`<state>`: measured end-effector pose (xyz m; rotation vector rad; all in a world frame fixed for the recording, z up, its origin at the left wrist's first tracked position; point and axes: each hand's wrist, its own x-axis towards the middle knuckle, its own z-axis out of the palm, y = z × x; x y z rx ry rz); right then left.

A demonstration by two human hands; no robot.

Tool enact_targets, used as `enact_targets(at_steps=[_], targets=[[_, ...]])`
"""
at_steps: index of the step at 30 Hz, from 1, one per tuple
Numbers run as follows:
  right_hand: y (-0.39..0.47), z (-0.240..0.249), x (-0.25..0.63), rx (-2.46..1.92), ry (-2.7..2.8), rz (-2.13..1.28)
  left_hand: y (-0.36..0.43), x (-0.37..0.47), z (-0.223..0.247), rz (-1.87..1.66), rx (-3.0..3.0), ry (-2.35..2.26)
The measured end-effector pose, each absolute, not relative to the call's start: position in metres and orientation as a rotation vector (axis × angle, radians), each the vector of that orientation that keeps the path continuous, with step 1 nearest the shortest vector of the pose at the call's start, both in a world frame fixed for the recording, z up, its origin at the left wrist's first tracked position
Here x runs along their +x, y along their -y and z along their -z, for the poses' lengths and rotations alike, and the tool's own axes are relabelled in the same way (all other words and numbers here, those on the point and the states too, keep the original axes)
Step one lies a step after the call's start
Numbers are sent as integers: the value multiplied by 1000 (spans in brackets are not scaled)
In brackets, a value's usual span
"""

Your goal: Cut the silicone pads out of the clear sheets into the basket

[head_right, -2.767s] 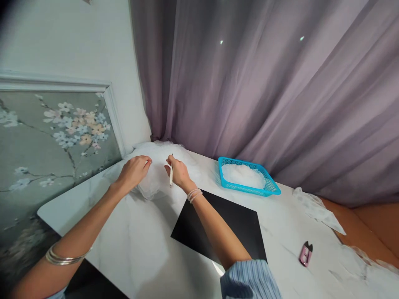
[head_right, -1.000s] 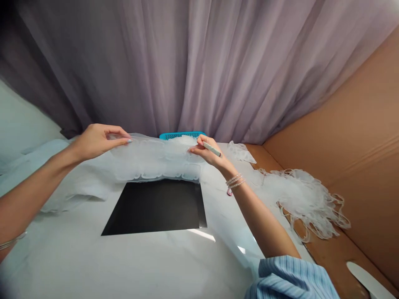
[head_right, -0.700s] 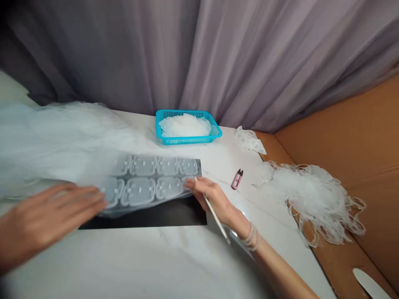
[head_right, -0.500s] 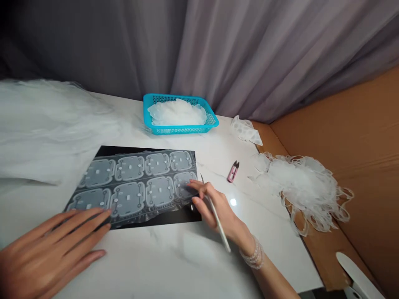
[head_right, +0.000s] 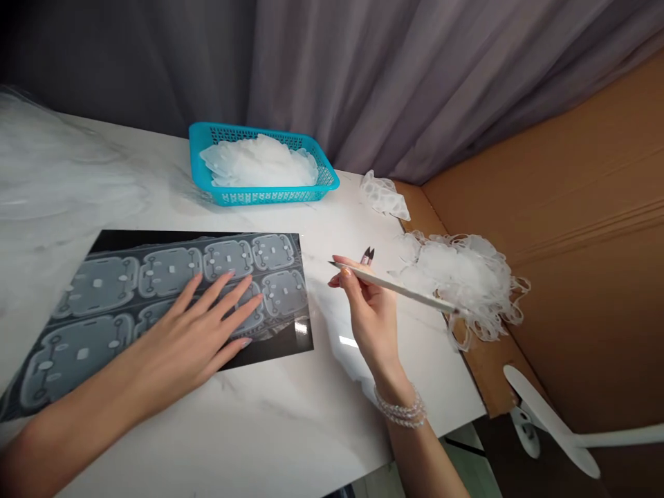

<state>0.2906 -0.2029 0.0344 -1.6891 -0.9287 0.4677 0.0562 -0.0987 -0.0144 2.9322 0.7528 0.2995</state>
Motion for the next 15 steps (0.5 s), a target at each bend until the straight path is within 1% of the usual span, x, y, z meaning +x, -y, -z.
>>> enact_targets(at_steps=[3,7,12,15], targets=[[200,-33,275,-1667,906,-499,99,48,27,-374,2940,-710],[194,-30,247,-1616,938,-505,117,50,20,-363,2984,-775],[193,-19,221,-1729,1190,-526,130,54,10,-383,2989,-842],[194,-15,214,-1780,1320,-454,125,52,12,-448,3030,-723]])
